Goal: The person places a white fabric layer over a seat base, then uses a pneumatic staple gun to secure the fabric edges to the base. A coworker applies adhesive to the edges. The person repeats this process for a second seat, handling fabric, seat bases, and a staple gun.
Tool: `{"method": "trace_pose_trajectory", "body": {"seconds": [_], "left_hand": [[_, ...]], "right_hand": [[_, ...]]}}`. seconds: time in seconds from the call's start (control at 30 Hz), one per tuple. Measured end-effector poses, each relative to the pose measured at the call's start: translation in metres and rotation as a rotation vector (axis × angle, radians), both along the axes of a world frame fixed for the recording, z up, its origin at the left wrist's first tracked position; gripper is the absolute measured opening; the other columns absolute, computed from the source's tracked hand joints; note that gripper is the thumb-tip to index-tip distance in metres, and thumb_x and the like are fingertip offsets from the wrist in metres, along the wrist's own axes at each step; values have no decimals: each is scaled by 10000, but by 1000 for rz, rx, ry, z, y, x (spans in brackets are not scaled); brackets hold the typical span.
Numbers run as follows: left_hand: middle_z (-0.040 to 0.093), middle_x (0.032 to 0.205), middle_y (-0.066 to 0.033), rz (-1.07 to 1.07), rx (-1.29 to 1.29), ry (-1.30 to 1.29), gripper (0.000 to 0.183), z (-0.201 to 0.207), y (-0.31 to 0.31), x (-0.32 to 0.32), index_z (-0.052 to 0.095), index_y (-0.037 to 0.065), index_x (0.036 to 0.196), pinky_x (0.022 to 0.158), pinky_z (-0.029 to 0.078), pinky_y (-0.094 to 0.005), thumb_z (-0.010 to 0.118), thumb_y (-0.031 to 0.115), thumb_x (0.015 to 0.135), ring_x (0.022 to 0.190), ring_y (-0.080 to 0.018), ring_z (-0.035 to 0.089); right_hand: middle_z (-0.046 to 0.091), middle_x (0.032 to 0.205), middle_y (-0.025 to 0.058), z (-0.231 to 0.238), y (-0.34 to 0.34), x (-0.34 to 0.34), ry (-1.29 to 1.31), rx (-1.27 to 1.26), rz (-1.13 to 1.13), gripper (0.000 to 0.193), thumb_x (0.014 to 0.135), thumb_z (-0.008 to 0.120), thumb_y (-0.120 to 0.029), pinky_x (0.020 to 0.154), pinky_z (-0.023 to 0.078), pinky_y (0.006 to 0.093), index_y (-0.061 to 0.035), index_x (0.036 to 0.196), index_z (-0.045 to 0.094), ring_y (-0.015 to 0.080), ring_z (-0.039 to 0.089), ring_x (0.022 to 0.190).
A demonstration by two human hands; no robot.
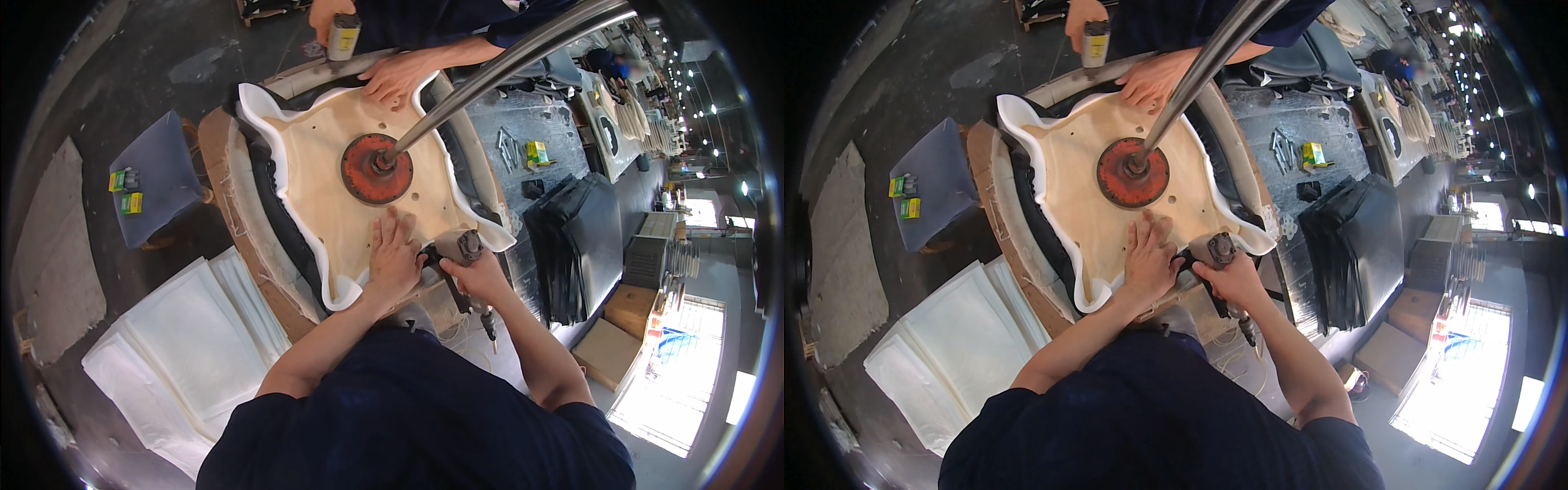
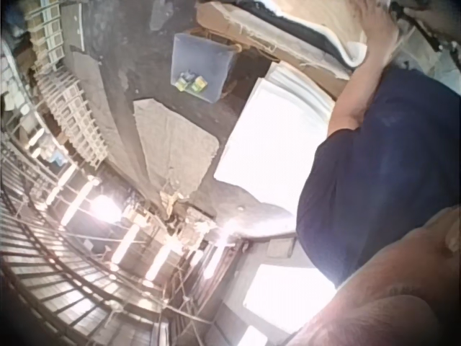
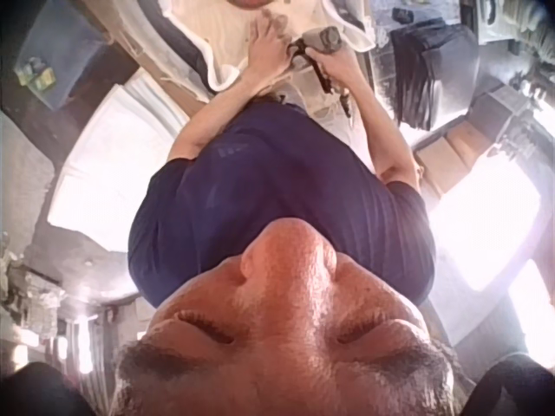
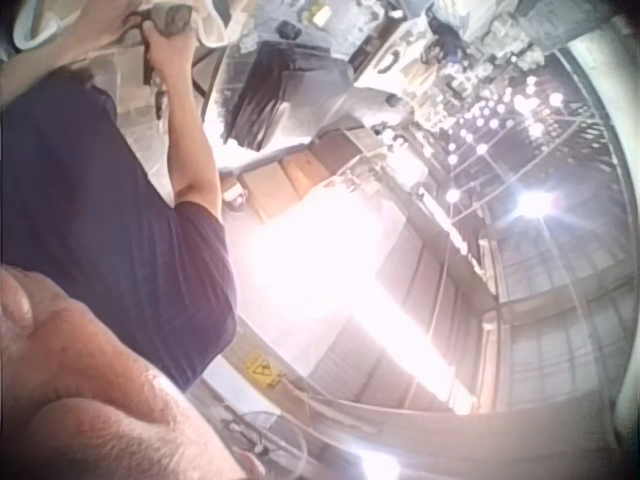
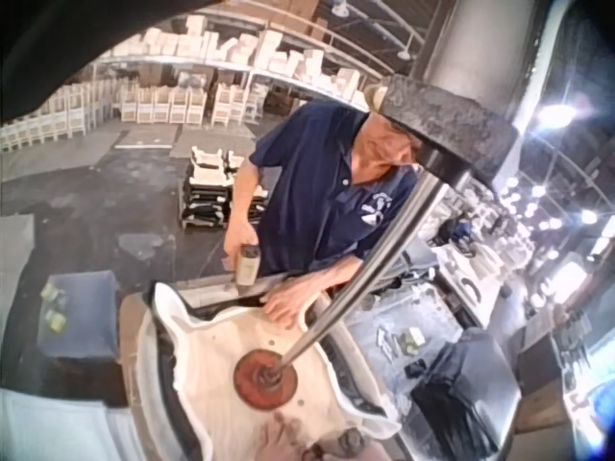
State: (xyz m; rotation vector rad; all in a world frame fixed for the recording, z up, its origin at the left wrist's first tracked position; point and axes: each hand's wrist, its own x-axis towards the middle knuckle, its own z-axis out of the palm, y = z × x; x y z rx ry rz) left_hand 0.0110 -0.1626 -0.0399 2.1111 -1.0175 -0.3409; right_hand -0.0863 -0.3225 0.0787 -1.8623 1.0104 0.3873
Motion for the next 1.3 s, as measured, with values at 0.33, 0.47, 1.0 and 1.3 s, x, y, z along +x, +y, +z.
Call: {"method": "trace_pose_trajectory", "body": {"seconds": [0.33,0.47,1.0,1.3], "left_hand": [[456,1649,-134,35,3,74,207,3,1,-1,812,52,984,1341,142,-670,836,233,887,1675,-465,178],[459,1642,-169,24,28,-23,252,2,6,1,798,42,1001,1336,155,-672,838,267,892,1670,-471,192],[463,1631,-159,74,2,8,268,3,13,-1,803,51,1006,1343,139,-658,857,279,878,1668,-413,227],[465,1641,-179,91,13,1,267,5,25,-3,751,49,1026,1344,144,-660,851,248,880,1662,-454,240]], "right_hand": [[724,710,49,9,13,10,69,-76,88,358,938,881,-321,535,535,328,-13,1100,794,141,658,532],[742,728,72,-2,6,7,91,-91,90,396,930,881,-357,526,539,331,-9,1101,799,156,677,536],[708,725,25,-1,18,9,59,11,52,361,921,897,-278,494,497,328,-8,1120,762,117,606,503],[714,711,22,1,16,6,30,5,103,322,945,873,-278,500,503,325,3,1054,761,121,631,505]]}}
